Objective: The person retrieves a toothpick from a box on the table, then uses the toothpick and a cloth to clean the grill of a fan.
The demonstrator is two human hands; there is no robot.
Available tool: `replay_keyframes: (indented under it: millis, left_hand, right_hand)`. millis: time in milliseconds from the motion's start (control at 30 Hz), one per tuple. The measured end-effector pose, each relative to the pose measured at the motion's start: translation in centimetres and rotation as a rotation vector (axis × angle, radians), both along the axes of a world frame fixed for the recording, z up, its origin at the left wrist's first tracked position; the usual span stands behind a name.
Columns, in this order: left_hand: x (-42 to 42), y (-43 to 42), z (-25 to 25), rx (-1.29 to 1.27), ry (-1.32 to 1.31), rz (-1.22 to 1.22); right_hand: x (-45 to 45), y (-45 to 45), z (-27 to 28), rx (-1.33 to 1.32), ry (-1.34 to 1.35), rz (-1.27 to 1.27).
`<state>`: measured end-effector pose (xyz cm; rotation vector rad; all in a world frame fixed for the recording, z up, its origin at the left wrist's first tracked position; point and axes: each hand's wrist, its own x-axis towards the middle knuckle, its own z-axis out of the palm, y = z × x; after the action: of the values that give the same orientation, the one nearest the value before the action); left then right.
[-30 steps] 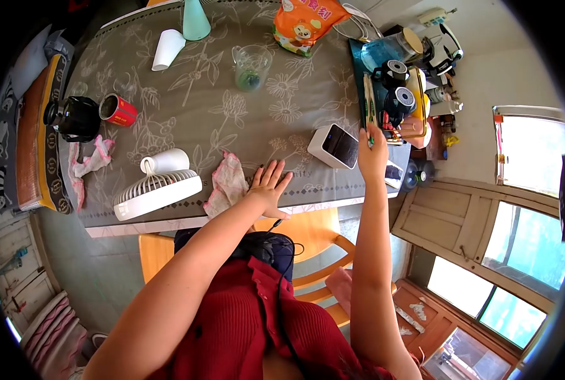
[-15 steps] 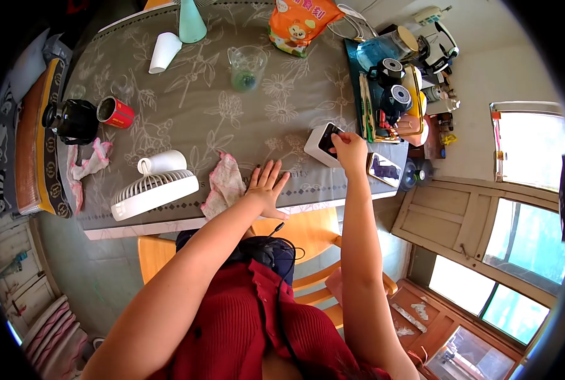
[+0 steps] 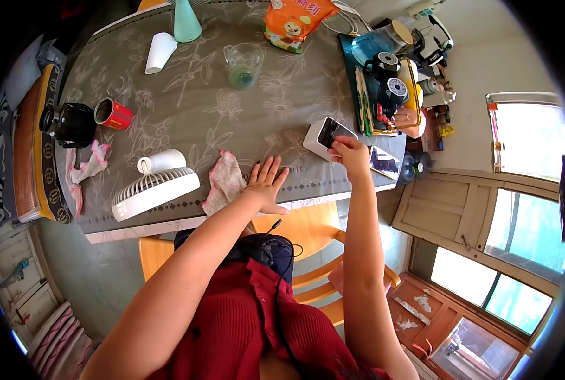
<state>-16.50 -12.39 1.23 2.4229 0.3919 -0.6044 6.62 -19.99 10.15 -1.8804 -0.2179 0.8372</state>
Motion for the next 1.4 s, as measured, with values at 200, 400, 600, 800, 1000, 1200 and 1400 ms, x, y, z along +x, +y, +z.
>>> replay_keyframes:
  millis: [200, 400, 600, 800, 1000, 1200, 1400]
  left_hand:
    - [0.4, 0.3, 0.4, -0.014, 0.041, -0.028]
    - [1.2, -0.1, 0.7, 0.017, 0.130, -0.050]
    - [1.9, -0.4, 0.3, 0.087, 0.195, -0.095]
    - [2.4, -0.7, 0.5, 0.109, 0.234, -0.114]
    - [2.8, -0.8, 0.6, 0.123, 0.292, -0.128]
    - [2.6, -0.7, 0.4, 0.103, 0.273, -0.127]
    - [2.4, -0.7, 0.6, 0.116, 0.257, -0.121]
  right_hand:
    - [-0.8, -0.5, -2.8, -0.102, -0.476, 0.132]
    - [-3.6, -0.3, -2.8, -0.083, -0.725, -0.014]
    - [-4.6, -1.1, -3.8, 0.037, -0.802, -0.011]
    - [-2.9, -3.9, -3.0, 0.015, -0.840, -0.101]
    - [1.2, -4.3, -2.8, -0.096, -0.913, 0.317]
    - [0.8, -3.2, 0.6, -0.384, -0.803, 0.427]
    - [-5.5, -4.3, 0.2, -0.515, -0.773, 0.260]
